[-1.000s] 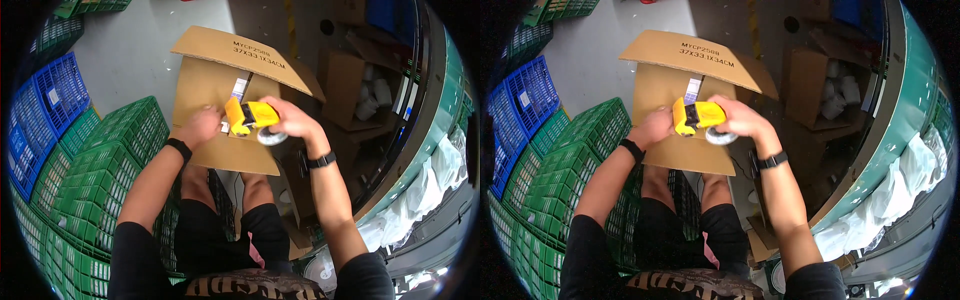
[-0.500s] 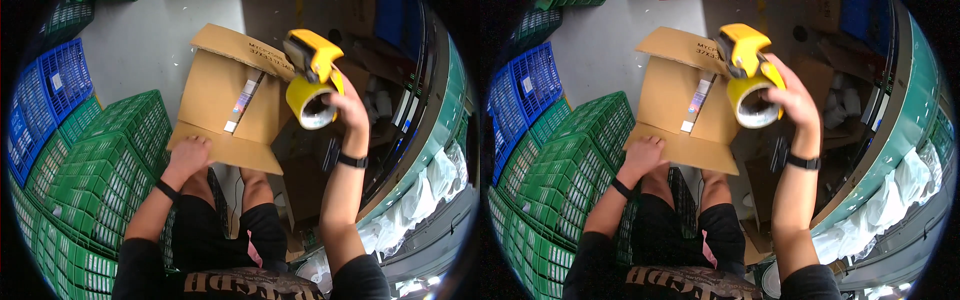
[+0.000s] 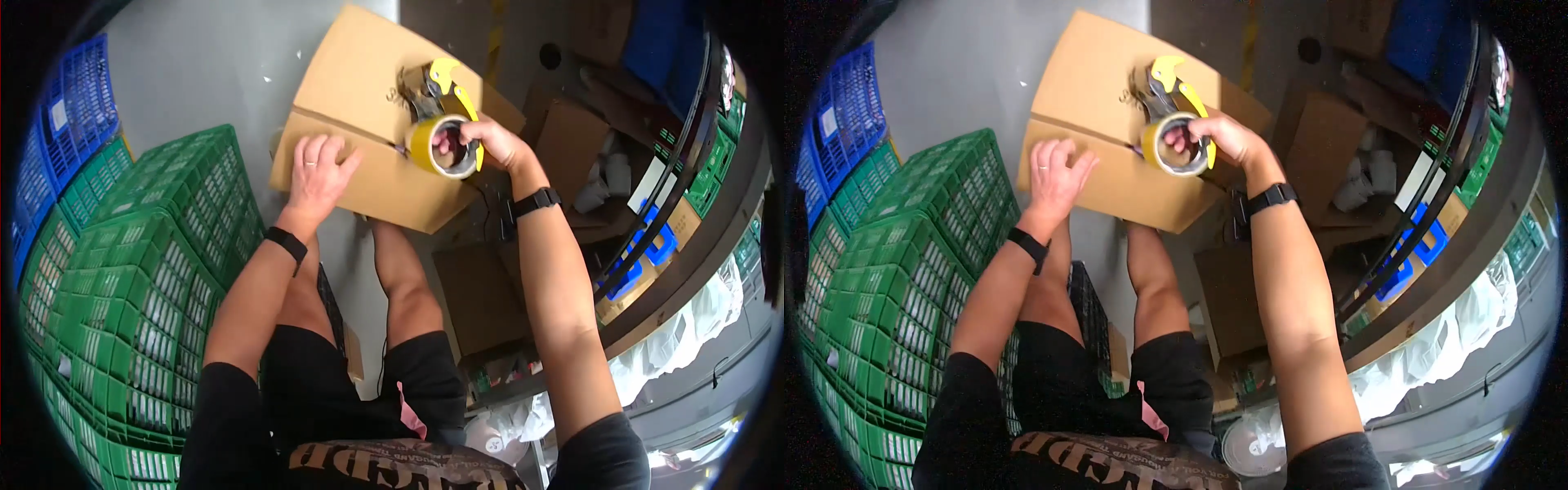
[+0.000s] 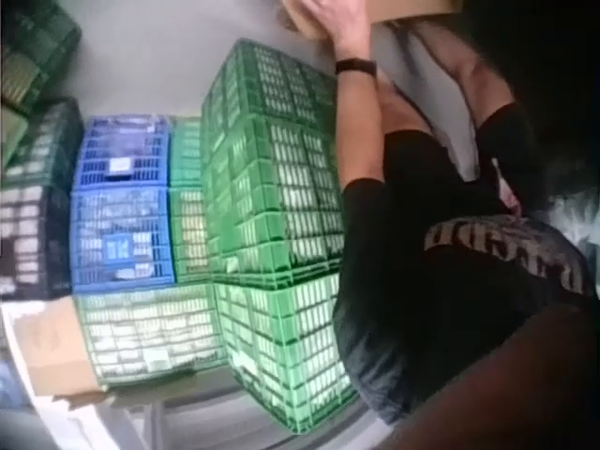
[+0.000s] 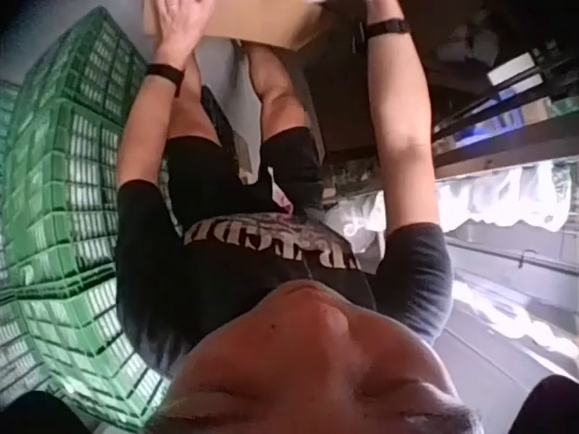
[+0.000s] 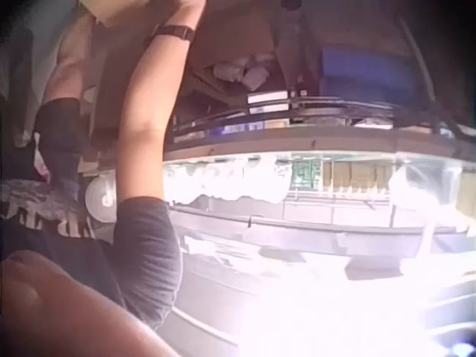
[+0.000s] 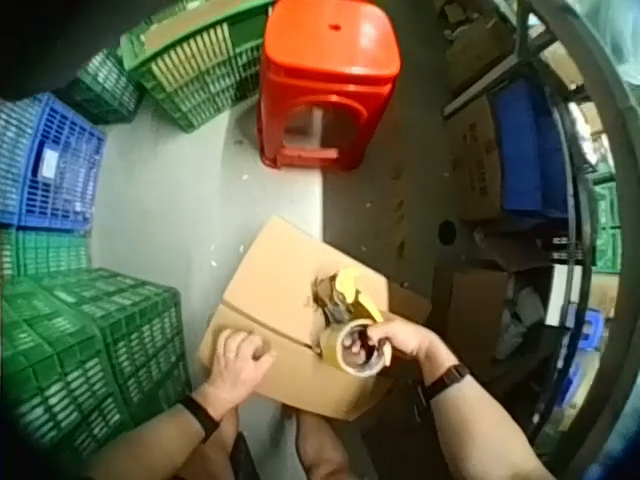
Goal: The person picks up white packets from a green crate, places them on a table, and then puts small white boxes into a cardboard box before sealing it with a tape dispenser.
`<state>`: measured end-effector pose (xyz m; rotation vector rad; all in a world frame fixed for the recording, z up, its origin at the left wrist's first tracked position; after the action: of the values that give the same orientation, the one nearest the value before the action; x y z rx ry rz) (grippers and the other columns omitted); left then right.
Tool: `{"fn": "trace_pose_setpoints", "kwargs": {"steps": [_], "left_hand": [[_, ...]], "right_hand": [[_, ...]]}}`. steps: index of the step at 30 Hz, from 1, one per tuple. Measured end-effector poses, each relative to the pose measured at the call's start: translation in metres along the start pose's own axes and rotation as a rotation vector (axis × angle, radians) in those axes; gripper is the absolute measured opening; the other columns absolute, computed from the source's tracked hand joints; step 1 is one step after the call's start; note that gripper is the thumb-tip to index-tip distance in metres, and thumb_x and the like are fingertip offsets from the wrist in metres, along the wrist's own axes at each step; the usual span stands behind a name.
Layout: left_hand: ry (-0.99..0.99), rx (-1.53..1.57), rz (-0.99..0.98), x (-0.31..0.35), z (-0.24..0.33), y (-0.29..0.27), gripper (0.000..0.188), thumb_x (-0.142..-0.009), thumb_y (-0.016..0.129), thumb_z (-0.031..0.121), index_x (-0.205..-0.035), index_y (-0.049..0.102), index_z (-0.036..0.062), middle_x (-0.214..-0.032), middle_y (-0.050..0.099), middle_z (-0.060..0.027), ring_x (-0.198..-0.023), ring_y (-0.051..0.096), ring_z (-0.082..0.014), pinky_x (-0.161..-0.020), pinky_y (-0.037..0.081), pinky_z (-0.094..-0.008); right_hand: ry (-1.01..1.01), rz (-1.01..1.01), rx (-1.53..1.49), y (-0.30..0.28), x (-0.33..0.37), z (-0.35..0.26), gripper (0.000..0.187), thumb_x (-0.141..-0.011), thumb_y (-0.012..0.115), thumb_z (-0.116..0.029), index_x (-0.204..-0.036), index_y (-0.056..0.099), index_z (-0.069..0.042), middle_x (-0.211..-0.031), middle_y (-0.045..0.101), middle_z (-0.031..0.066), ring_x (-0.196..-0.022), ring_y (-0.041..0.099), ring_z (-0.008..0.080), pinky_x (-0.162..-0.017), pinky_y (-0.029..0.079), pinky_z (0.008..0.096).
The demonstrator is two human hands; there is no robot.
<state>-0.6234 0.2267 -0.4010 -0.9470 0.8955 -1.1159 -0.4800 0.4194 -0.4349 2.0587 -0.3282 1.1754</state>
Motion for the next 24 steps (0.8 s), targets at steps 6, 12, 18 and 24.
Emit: {"fn": "trace_pose_setpoints", "kwargs": {"steps": [6,12,18,24], "left_hand": [[0.016,-0.003,-0.261,-0.027,0.004,0.03,0.05,-0.087,0.063,0.034,-0.135,0.05,0.0263,-0.151,0.032,-0.0041,-0.14,0.027,-0.0265,-0.112,0.026,-0.0517],[-0.018,-0.093,-0.281,-0.027,0.001,0.05,0.05,-0.093,0.054,0.039,-0.141,0.043,0.0281,-0.156,0.026,0.0009,-0.145,0.019,-0.0223,-0.113,0.02,-0.0524],[-0.034,-0.138,-0.338,-0.032,0.001,0.051,0.048,-0.095,0.048,0.041,-0.142,0.041,0.0301,-0.156,0.026,0.0041,-0.144,0.019,-0.0184,-0.113,0.021,-0.0515],[-0.051,-0.034,-0.298,-0.038,-0.007,0.042,0.048,-0.095,0.049,0.037,-0.142,0.042,0.0281,-0.156,0.025,0.0016,-0.144,0.02,-0.0197,-0.113,0.021,-0.0528]], "right_hand": [[-0.02,-0.01,0.032,-0.013,0.0,0.013,0.033,-0.069,0.051,-0.012,-0.094,0.064,0.006,-0.085,0.064,0.0095,-0.081,0.059,0.0183,-0.079,0.048,0.0293],[-0.172,0.107,-0.069,-0.022,0.016,0.043,0.04,-0.068,0.054,-0.011,-0.105,0.061,0.004,-0.089,0.065,0.0079,-0.079,0.058,0.0155,-0.078,0.048,0.0275],[-0.348,0.404,-0.029,-0.004,0.07,0.091,0.049,-0.066,0.057,-0.008,-0.114,0.053,0.001,-0.101,0.062,0.0081,-0.087,0.058,0.0179,-0.081,0.049,0.0305],[-0.603,0.721,0.715,0.056,0.07,0.038,0.053,-0.065,0.065,-0.005,-0.115,0.048,0.0,-0.102,0.059,0.0127,-0.087,0.058,0.0254,-0.081,0.048,0.0356]]}}
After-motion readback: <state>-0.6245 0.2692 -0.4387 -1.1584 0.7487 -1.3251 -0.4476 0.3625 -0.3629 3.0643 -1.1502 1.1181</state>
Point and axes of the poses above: each hand's wrist, its own x-axis away from the middle knuckle, its own y-axis out of the palm, z = x × y, the point moved 7 cm from there along -x, towards the middle knuckle
